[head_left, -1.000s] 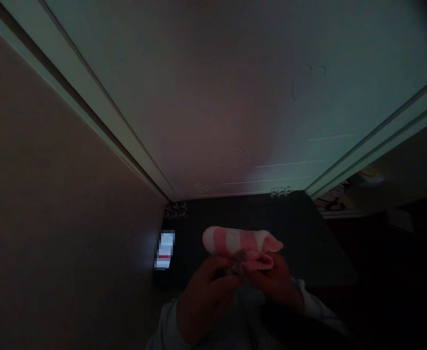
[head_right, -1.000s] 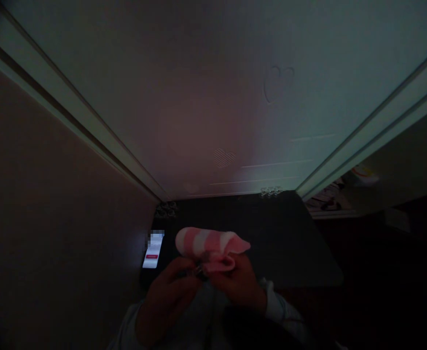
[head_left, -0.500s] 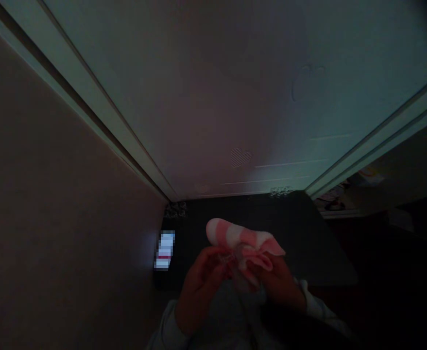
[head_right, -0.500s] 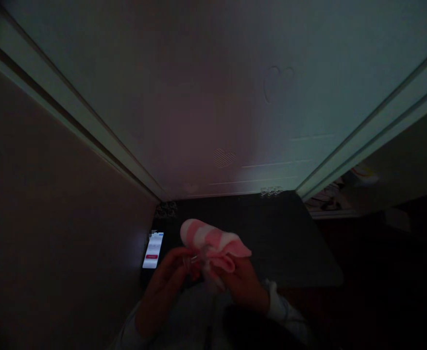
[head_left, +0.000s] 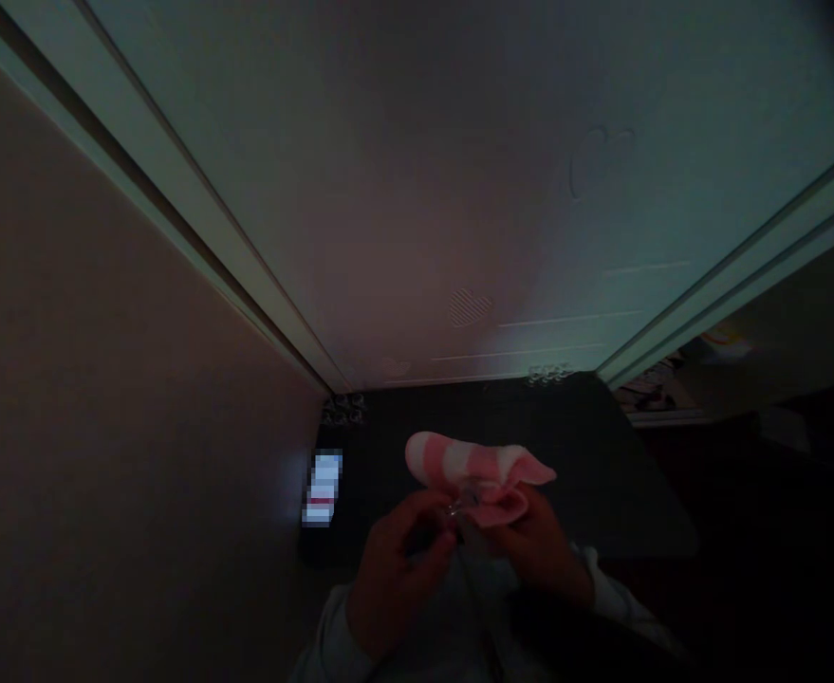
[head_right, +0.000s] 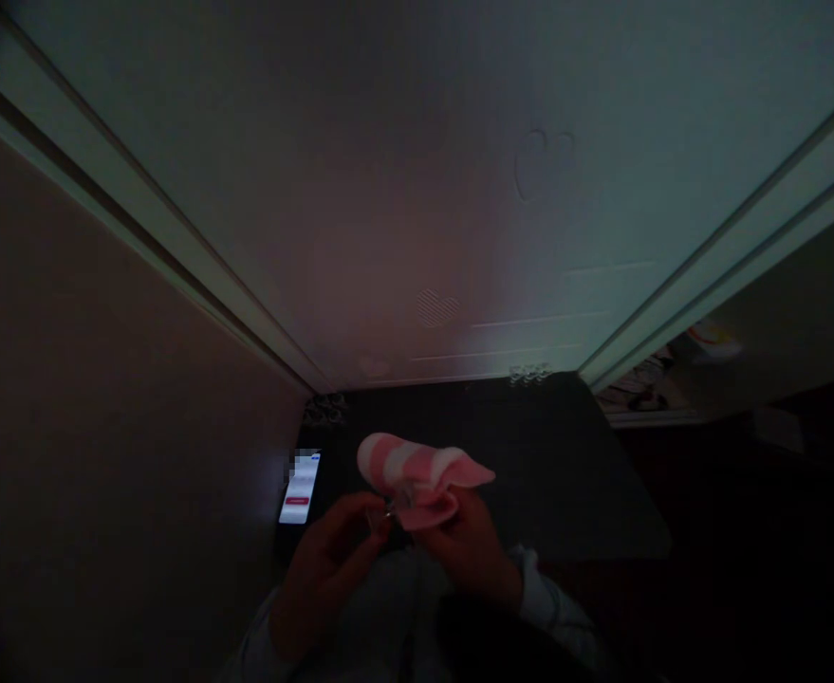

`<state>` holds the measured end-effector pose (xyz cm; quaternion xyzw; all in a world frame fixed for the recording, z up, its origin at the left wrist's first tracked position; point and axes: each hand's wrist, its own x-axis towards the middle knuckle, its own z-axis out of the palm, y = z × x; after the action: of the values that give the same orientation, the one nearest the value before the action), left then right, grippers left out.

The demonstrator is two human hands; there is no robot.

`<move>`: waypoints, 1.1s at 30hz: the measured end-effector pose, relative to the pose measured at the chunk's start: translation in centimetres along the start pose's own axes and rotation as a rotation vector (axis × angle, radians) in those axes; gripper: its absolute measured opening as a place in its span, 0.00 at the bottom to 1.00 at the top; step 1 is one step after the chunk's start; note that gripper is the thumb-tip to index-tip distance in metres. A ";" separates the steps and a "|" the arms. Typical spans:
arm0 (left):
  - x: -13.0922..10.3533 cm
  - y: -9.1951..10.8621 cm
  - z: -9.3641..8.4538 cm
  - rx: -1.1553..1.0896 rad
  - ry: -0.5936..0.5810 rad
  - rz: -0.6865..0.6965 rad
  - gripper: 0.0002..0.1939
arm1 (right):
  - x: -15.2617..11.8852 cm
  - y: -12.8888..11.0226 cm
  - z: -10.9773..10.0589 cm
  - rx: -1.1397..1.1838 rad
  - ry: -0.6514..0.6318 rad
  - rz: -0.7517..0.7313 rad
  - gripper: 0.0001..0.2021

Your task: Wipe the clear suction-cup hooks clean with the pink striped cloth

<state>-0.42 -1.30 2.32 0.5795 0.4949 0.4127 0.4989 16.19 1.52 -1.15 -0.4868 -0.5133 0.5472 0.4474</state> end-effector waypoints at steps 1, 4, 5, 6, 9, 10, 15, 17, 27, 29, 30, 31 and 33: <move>0.0 0.1 0.0 0.066 -0.007 0.034 0.10 | 0.0 0.0 0.0 -0.014 0.012 -0.009 0.07; 0.2 0.4 -0.1 0.196 -0.014 0.137 0.11 | -0.1 -0.1 -0.1 -0.077 0.014 -0.064 0.09; 0.3 0.5 -0.1 0.212 -0.010 0.163 0.11 | -0.1 -0.1 -0.2 -0.095 0.005 -0.087 0.11; 0.3 0.5 -0.1 0.217 -0.003 0.184 0.11 | -0.2 -0.1 -0.3 -0.110 -0.005 -0.106 0.13; 0.3 0.3 0.0 0.213 0.015 0.197 0.10 | -0.2 0.0 -0.5 -0.132 0.012 -0.141 0.19; 0.3 0.3 0.0 0.213 0.020 0.192 0.10 | -0.2 0.1 -0.5 -0.135 0.019 -0.145 0.20; 0.1 0.2 0.2 0.246 0.005 0.204 0.08 | -0.1 0.2 -0.3 -0.150 0.059 -0.165 0.20; 0.1 0.2 0.3 0.264 0.005 0.221 0.08 | -0.1 0.3 -0.3 -0.157 0.075 -0.168 0.19; 0.4 -0.3 0.5 0.304 -0.009 0.245 0.10 | 0.2 1.1 -0.1 -0.198 0.091 -0.131 0.10; 0.4 -0.2 0.5 0.318 -0.025 0.239 0.10 | 0.2 1.2 0.0 -0.184 0.083 -0.138 0.09; 0.4 -0.1 0.5 0.321 -0.029 0.238 0.09 | 0.2 1.2 0.0 -0.176 0.075 -0.147 0.09; 0.4 0.0 0.5 0.321 -0.030 0.239 0.09 | 0.2 1.2 -0.1 -0.170 0.073 -0.157 0.10; 0.4 0.1 0.5 0.310 -0.036 0.242 0.09 | 0.2 1.2 -0.2 -0.159 0.072 -0.170 0.13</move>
<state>0.14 -1.02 2.33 0.7121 0.4701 0.3780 0.3593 16.34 1.70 -2.35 -0.4950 -0.5779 0.4470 0.4703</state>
